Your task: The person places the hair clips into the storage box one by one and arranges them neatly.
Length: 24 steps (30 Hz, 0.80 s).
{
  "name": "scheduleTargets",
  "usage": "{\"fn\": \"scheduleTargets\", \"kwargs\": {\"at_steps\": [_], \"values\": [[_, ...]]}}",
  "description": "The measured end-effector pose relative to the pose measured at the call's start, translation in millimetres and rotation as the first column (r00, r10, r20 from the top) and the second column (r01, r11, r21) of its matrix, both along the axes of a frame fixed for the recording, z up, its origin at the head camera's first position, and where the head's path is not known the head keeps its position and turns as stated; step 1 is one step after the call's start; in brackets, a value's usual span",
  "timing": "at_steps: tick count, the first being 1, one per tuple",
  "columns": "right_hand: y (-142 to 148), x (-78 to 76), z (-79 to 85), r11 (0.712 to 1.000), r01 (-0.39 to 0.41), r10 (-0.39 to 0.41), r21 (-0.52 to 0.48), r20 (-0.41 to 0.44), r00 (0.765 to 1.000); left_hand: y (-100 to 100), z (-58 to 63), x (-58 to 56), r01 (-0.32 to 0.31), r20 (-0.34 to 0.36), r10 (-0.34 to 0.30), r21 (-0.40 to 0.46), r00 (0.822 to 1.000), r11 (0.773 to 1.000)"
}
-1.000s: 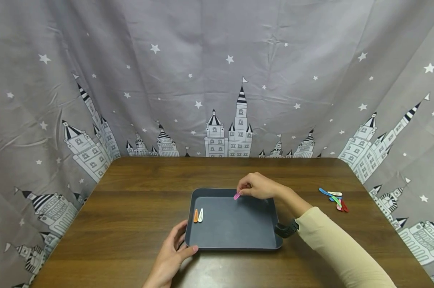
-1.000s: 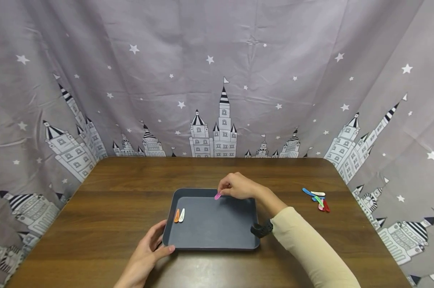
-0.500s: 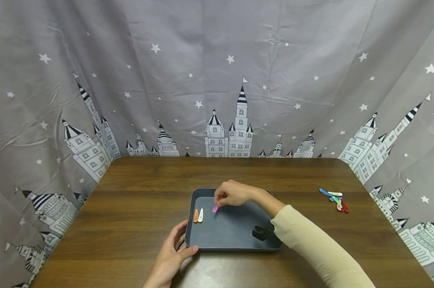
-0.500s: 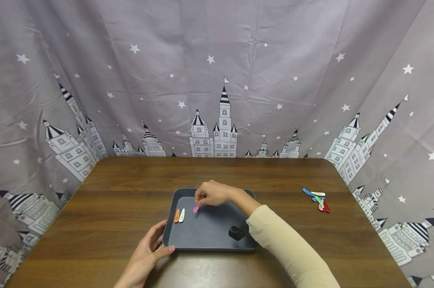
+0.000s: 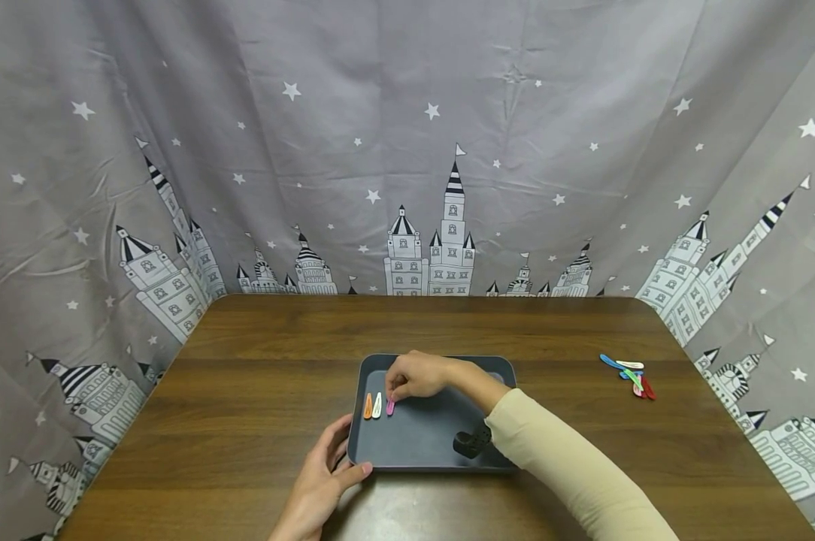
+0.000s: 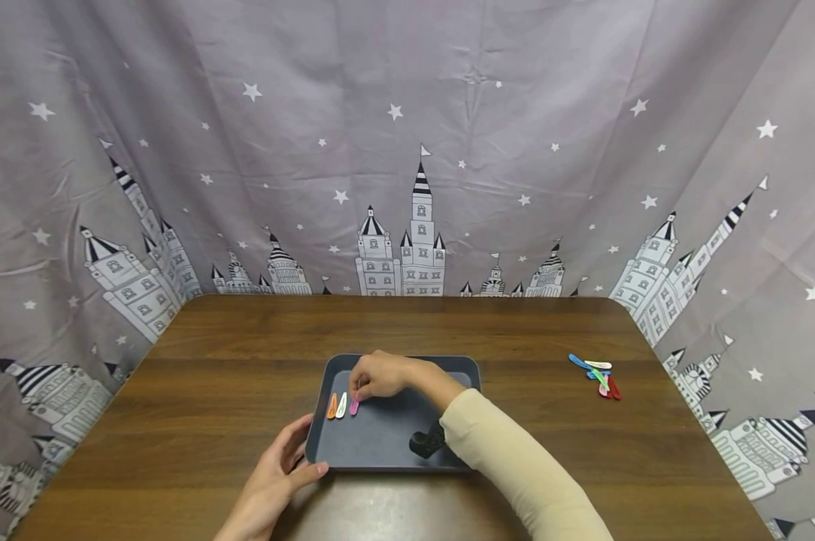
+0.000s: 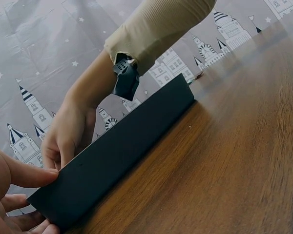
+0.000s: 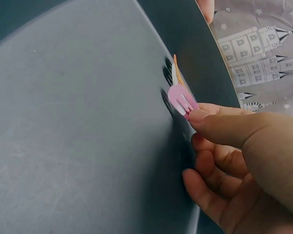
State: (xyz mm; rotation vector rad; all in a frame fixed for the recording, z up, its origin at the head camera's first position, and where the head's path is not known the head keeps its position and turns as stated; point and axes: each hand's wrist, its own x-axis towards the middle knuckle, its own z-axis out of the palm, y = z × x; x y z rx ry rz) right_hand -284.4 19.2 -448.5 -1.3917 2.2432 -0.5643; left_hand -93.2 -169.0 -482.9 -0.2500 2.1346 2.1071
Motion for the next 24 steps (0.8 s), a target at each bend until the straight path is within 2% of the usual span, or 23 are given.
{"fn": "scheduleTargets", "kwargs": {"at_steps": [6,13,18,24], "values": [[-5.4,-0.7,-6.9,1.0,0.007,-0.007,-0.003,-0.004,1.0,0.4,-0.4,1.5,0.003,-0.016,-0.003,0.004,1.0,1.0],[-10.3,0.8,-8.6,1.0,0.027,-0.028,-0.013,-0.032,0.999,-1.2,-2.5,2.5,0.021,-0.066,-0.02,0.014,0.998,1.0],[-11.0,1.4,-10.1,0.997,0.081,-0.081,-0.019,0.01,0.997,-1.1,-3.2,2.3,0.021,-0.064,-0.02,0.013,0.998,1.0],[-9.5,1.9,-11.2,0.994,0.102,-0.101,-0.03,0.033,0.994,-1.0,-3.2,2.0,0.021,-0.063,-0.02,0.008,0.998,1.0]]}}
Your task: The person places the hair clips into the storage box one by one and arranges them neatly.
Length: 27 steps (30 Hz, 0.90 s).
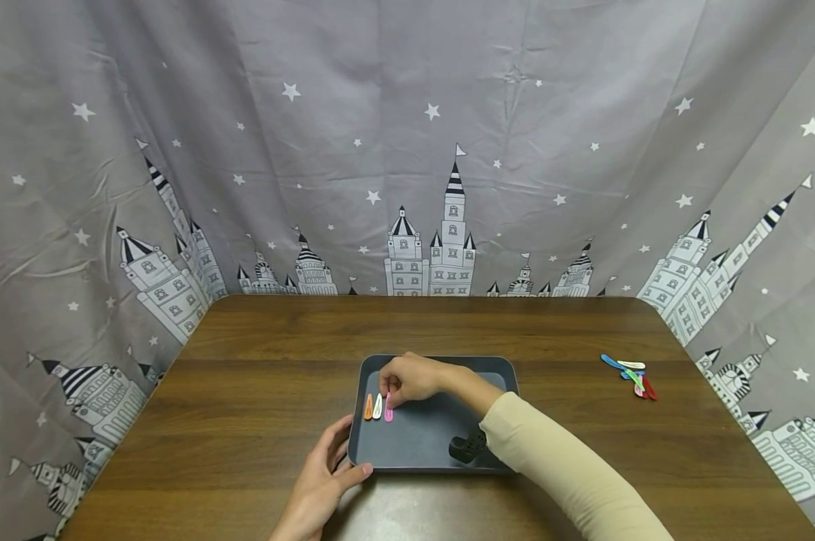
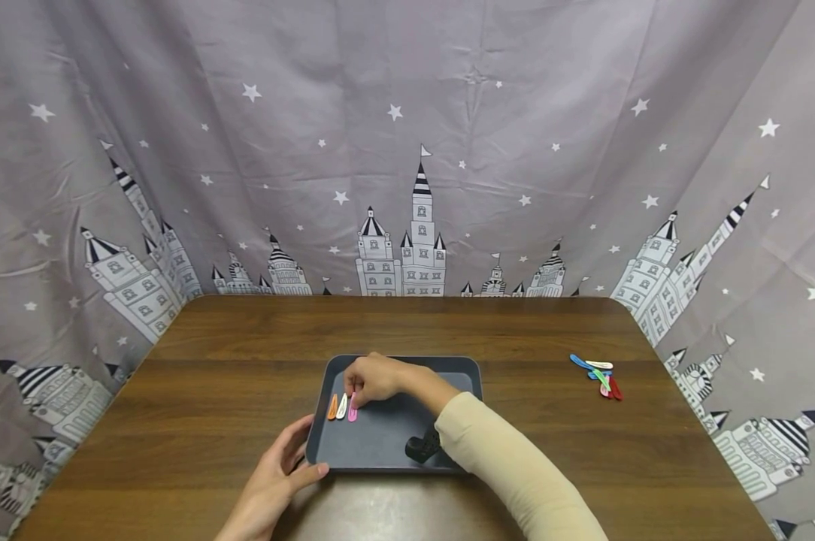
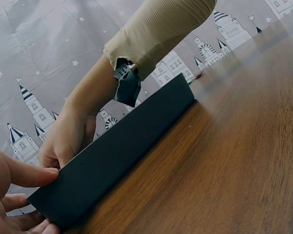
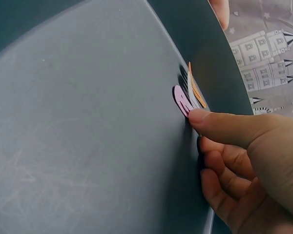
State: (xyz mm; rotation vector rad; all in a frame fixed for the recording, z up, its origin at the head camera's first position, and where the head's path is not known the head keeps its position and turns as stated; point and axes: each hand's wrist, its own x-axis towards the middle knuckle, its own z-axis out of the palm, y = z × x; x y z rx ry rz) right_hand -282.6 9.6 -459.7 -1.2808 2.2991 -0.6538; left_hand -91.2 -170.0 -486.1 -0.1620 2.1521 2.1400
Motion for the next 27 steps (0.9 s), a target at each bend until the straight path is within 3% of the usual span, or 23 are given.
{"fn": "scheduleTargets", "kwargs": {"at_steps": [16,27], "values": [[7.3,1.2,7.1,1.0,0.002,-0.002,0.008,-0.003,1.0,-1.1,-0.9,0.5,0.01,-0.008,-0.01,0.005,1.0,1.0],[26.0,1.6,19.0,0.999,-0.012,0.011,-0.047,-0.01,1.0,0.3,0.4,1.8,-0.002,-0.017,0.002,0.002,1.0,1.0]]}}
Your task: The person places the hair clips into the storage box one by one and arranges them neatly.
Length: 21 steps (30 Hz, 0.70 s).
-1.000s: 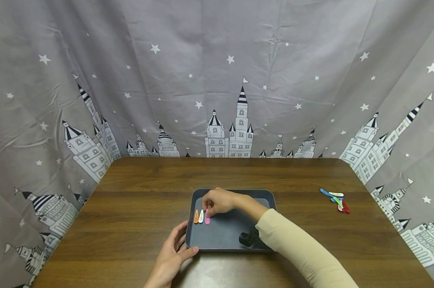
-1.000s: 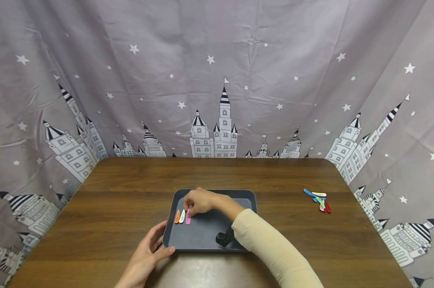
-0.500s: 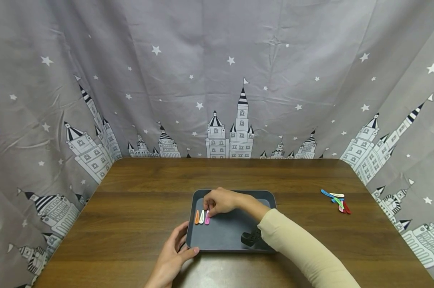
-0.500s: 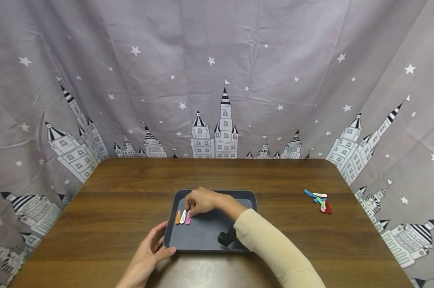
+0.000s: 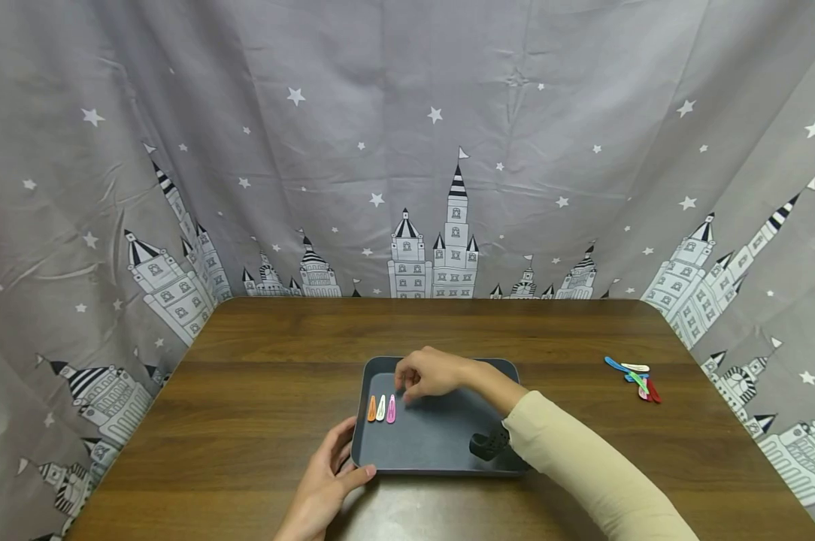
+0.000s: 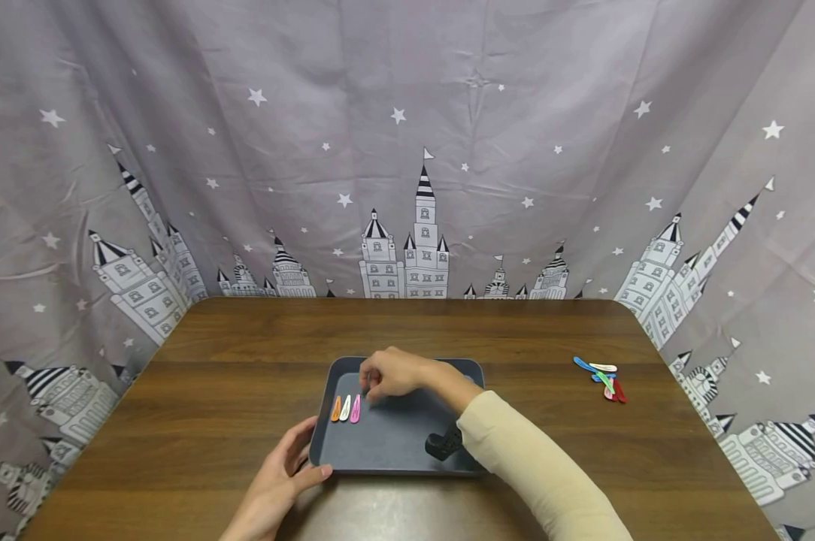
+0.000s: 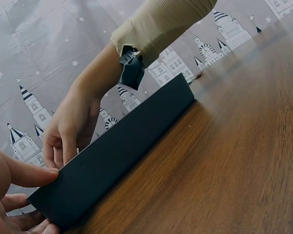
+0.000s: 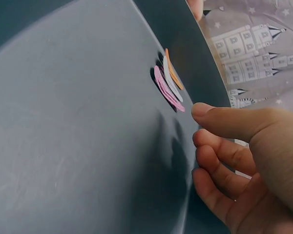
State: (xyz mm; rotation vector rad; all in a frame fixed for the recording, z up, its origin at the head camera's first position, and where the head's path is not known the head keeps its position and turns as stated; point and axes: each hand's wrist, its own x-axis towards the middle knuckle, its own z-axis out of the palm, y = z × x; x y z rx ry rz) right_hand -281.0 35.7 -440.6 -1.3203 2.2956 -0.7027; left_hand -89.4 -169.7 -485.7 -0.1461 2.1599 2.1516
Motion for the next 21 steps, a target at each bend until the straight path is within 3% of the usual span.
{"fn": "scheduleTargets", "kwargs": {"at_steps": [9,21], "values": [[19.6,-2.7,6.9,1.0,0.027,-0.027,0.004,-0.019,0.999,-0.1,1.2,-0.3,-0.009,0.025,0.009,-0.007,1.0,1.0],[60.1,-3.0,19.1,0.996,0.084,-0.084,-0.025,-0.027,0.996,1.5,1.7,1.0,-0.017,0.009,0.017,-0.016,1.0,1.0]]}}
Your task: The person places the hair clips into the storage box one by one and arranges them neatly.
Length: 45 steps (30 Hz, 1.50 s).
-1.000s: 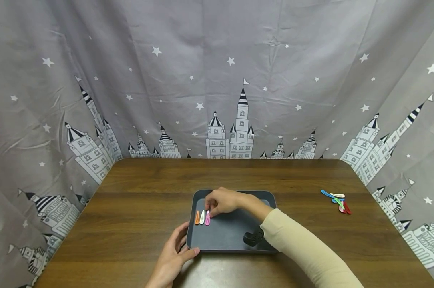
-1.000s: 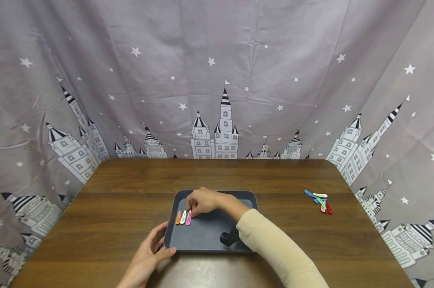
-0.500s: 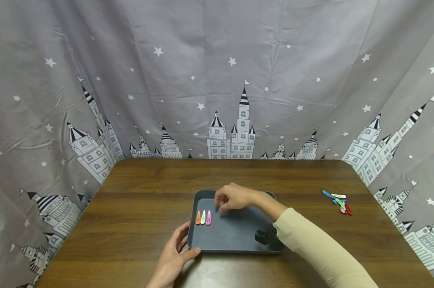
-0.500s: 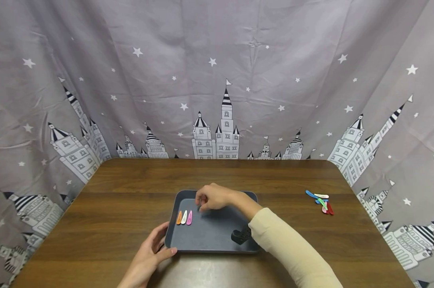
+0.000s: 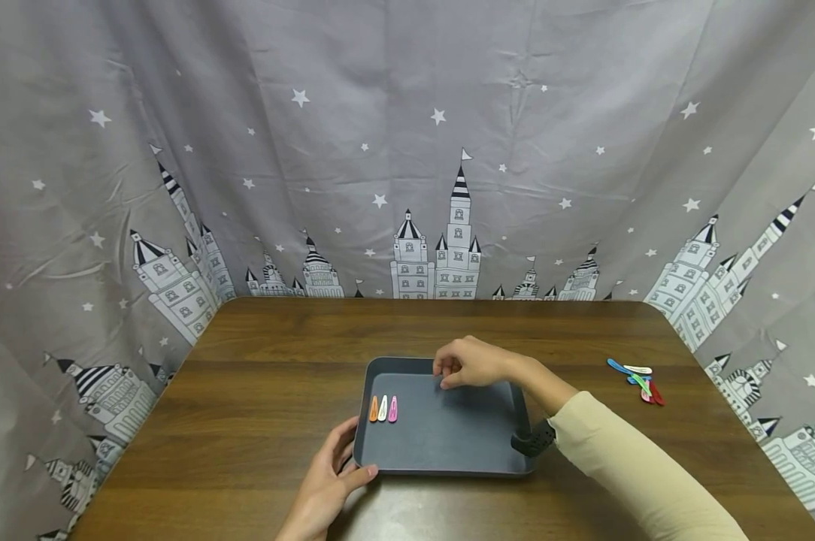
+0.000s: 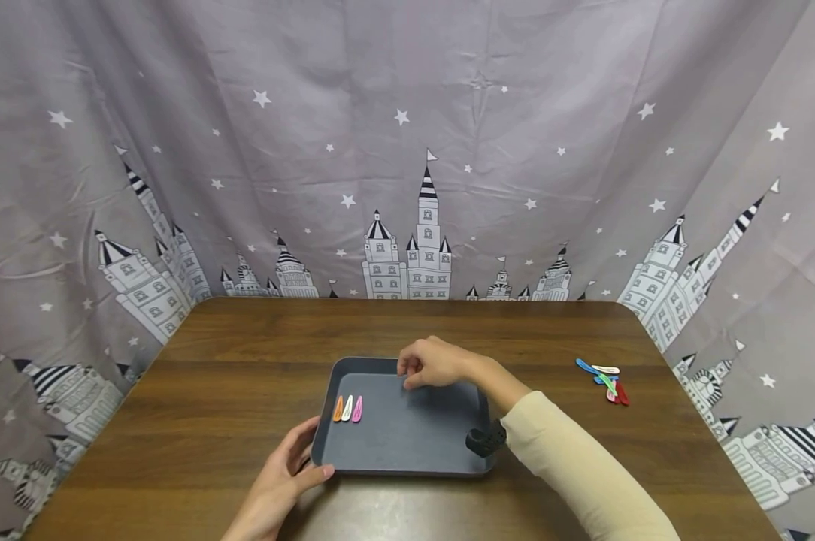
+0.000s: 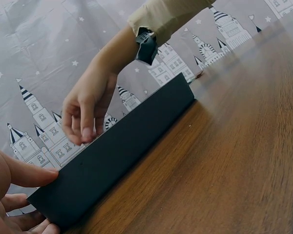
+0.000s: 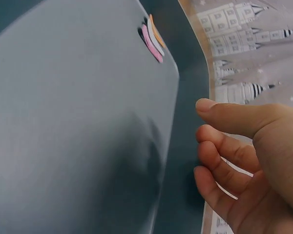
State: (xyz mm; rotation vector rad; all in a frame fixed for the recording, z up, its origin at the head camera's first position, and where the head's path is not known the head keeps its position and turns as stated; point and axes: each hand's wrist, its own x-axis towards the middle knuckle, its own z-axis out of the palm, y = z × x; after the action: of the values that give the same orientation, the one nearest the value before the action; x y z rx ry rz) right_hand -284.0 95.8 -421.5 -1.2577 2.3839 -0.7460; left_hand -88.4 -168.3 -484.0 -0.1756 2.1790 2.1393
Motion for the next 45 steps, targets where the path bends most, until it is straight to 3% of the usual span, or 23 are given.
{"fn": "scheduleTargets", "kwargs": {"at_steps": [16,22,28,36,45], "values": [[55.5,-7.4,14.2,0.996,0.087,-0.087,-0.007,-0.01,0.996,-0.2,1.5,-0.6,-0.021,0.019,0.021,-0.01,1.0,1.0],[76.6,-8.0,14.2,0.992,0.128,-0.129,-0.011,-0.017,0.992,-1.4,1.1,-0.3,-0.012,-0.01,0.012,0.0,1.0,1.0],[97.3,-8.7,14.7,0.986,0.163,-0.163,-0.023,-0.01,0.987,-1.7,1.1,-0.6,-0.011,0.01,0.011,-0.003,1.0,1.0],[124.3,-7.9,17.9,0.975,0.217,-0.22,-0.043,-0.069,0.973,-1.9,0.0,0.9,0.005,-0.01,-0.006,-0.01,1.0,1.0],[153.3,-6.1,21.6,0.951,0.309,-0.311,-0.031,-0.061,0.949,-1.3,0.4,-0.3,0.008,0.011,-0.007,-0.017,1.0,1.0]]}}
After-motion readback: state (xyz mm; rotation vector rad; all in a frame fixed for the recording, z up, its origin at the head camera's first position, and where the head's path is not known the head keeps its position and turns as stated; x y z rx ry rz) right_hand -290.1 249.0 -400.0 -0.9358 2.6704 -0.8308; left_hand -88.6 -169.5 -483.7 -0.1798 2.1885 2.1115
